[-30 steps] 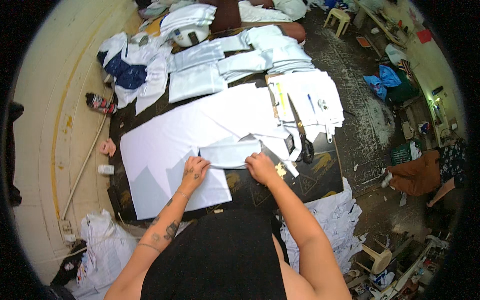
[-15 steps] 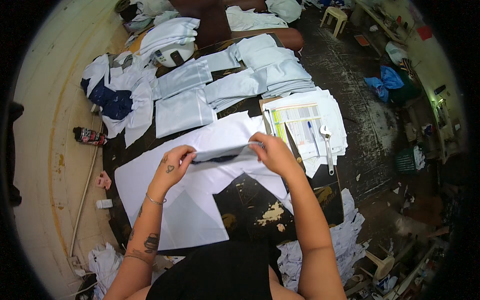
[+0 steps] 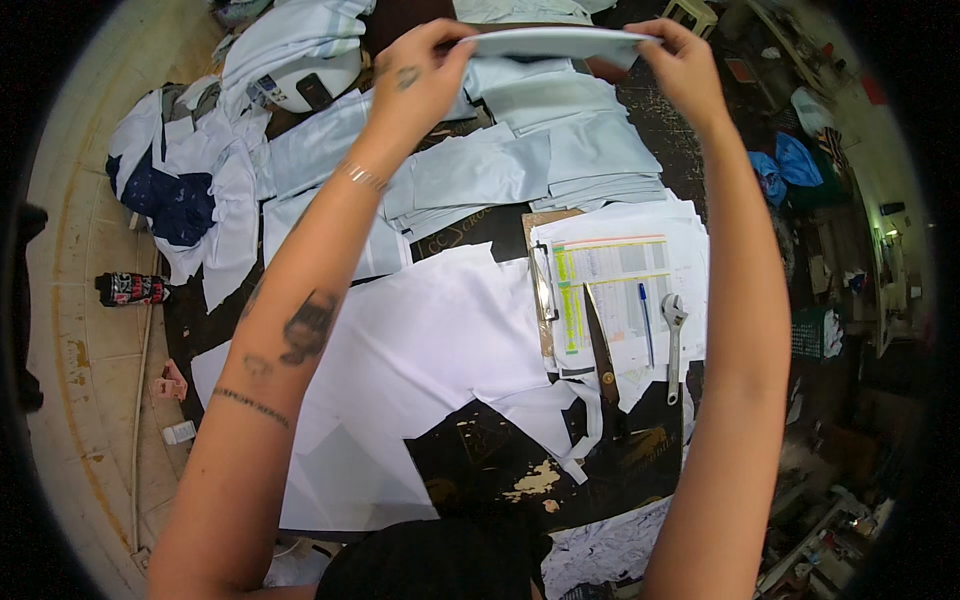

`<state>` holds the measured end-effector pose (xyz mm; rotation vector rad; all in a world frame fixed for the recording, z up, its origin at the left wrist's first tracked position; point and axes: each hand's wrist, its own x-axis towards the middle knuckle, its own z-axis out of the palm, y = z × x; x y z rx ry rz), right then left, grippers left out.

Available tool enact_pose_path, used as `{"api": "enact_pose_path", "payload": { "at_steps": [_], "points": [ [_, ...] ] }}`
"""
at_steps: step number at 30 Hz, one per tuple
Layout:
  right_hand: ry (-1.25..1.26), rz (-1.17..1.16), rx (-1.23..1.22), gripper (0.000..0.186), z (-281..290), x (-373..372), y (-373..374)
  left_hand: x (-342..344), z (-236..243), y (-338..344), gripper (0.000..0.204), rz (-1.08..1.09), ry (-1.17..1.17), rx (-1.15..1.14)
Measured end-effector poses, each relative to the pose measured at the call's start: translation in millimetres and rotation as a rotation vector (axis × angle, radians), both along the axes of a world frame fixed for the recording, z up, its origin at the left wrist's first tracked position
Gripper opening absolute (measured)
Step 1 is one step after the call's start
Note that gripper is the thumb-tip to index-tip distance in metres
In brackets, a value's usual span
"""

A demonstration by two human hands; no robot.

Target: The person lays out white fabric on a table, aligns it, and uses shears to cut it into smaller pieces. The person then folds the cut pieces and places them on a pile. The person repeats this process with additional fabric pieces.

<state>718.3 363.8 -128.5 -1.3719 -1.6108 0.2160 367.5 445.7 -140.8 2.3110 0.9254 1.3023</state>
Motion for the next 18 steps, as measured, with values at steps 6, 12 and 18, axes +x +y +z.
{"api": "enact_pose_path", "payload": {
  "at_steps": [6,12,18],
  "points": [
    [-0.438,-0.352,-0.225,0.036,-67,-1,25,25,-73,-23,0.037,0.014,0.187,-0.133],
    [-0.046,0.144,-0.191,0.029,-131,-276,-170,-196,-122,-196,0.026,-0.091,0.130,-0.112],
    [-0.392,0.225,-0.325,0.049,-180,-388,-302,-386,-112,-472,0.029,0.457,0.498,-0.379]
  ]
}}
